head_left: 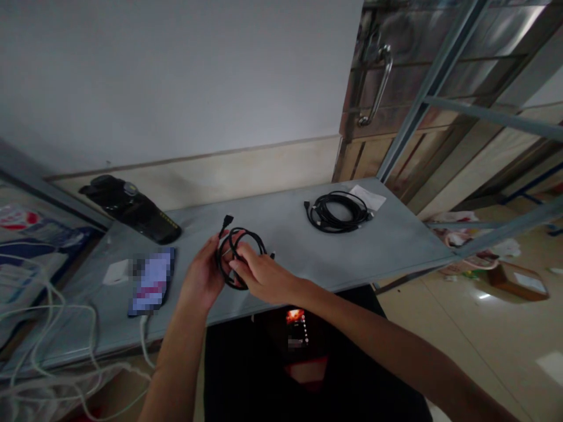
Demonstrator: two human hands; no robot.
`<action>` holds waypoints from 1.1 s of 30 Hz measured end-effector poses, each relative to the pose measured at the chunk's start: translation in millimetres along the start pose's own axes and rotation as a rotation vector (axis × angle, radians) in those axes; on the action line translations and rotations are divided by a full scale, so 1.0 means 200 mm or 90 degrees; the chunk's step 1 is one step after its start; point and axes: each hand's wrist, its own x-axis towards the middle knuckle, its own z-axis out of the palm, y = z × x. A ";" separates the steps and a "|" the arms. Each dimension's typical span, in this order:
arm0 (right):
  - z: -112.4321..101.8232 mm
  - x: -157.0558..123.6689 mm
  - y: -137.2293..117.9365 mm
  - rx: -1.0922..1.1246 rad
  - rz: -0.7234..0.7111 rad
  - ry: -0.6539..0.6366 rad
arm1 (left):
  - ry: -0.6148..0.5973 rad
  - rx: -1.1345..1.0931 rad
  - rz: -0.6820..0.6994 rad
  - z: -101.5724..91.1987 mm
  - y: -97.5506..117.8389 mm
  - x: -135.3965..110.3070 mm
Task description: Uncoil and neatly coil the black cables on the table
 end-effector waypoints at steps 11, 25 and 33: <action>-0.02 0.31 0.47 -0.433 -0.030 0.000 | -0.038 0.066 0.026 0.01 -0.05 0.58; -0.15 0.35 0.57 -0.269 -0.002 0.150 | 0.078 0.588 0.397 -0.11 -0.18 0.66; -0.17 0.35 0.64 -0.178 0.014 0.316 | 0.082 0.518 0.357 -0.09 -0.14 0.61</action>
